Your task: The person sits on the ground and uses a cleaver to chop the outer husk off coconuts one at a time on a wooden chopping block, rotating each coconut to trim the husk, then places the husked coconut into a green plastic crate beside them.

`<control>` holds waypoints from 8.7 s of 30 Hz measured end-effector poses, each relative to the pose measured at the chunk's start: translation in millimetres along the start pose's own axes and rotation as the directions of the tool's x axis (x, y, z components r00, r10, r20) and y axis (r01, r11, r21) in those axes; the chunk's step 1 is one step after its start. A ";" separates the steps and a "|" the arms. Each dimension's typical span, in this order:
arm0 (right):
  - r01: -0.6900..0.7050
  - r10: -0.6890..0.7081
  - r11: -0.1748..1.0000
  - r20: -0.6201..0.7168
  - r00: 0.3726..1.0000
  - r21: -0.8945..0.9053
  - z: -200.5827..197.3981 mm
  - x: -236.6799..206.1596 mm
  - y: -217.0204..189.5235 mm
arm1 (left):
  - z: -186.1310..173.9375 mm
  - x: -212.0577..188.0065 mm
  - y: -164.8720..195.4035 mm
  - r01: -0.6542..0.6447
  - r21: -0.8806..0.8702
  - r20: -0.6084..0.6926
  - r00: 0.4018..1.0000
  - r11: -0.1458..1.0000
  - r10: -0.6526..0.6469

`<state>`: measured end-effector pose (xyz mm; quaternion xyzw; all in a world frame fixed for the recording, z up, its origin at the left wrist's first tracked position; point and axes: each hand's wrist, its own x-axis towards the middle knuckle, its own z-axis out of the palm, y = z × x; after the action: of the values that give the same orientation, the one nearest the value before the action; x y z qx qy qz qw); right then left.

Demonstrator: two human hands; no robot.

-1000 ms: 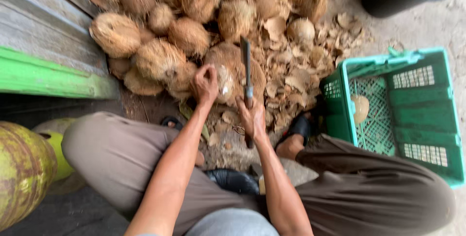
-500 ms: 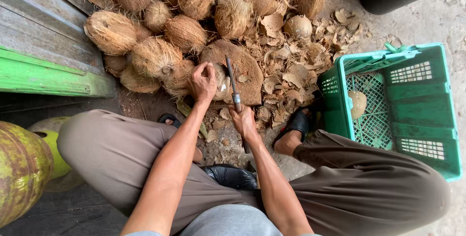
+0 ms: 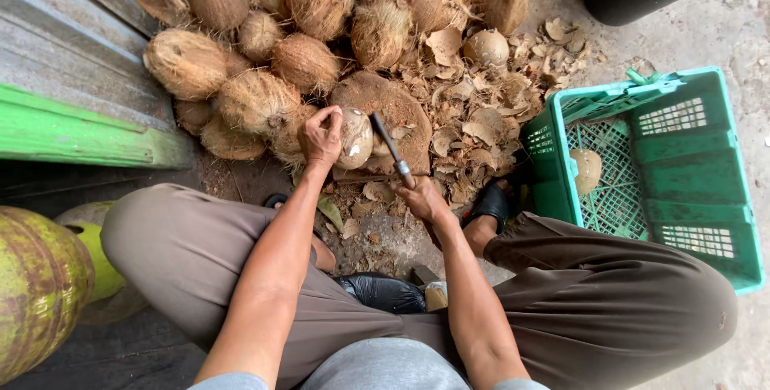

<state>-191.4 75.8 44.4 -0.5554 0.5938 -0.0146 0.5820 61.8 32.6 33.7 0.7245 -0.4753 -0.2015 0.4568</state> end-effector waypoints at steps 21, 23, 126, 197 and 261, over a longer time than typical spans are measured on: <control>0.277 -0.194 0.932 -0.322 0.927 0.236 28.5 -20.8 -31.9 | 1.0 -6.8 -1.9 0.517 0.139 -0.004 0.853 0.844 -0.522; 0.258 -0.194 0.946 -0.297 0.935 0.197 40.5 -20.9 -27.6 | 8.5 -9.0 -1.1 0.405 0.182 -0.073 0.914 0.896 -0.399; 0.249 -0.177 0.868 -0.200 0.964 0.429 14.2 -33.8 -38.3 | 5.1 -8.1 8.5 0.172 0.029 0.065 0.983 0.985 -0.174; 0.260 -0.142 0.911 -0.349 0.926 0.320 2.5 -42.4 -49.5 | 36.8 4.5 14.8 0.400 0.187 -0.027 0.915 0.897 -0.403; 0.397 -0.286 0.840 -0.320 0.903 0.370 19.2 -25.0 -41.1 | 33.8 3.4 17.5 0.348 0.196 -0.062 0.938 0.917 -0.342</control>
<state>-158.8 89.1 82.3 -0.5056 0.5353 -0.3186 0.5969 30.0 11.5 32.2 0.8424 -0.3522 -0.2194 0.3436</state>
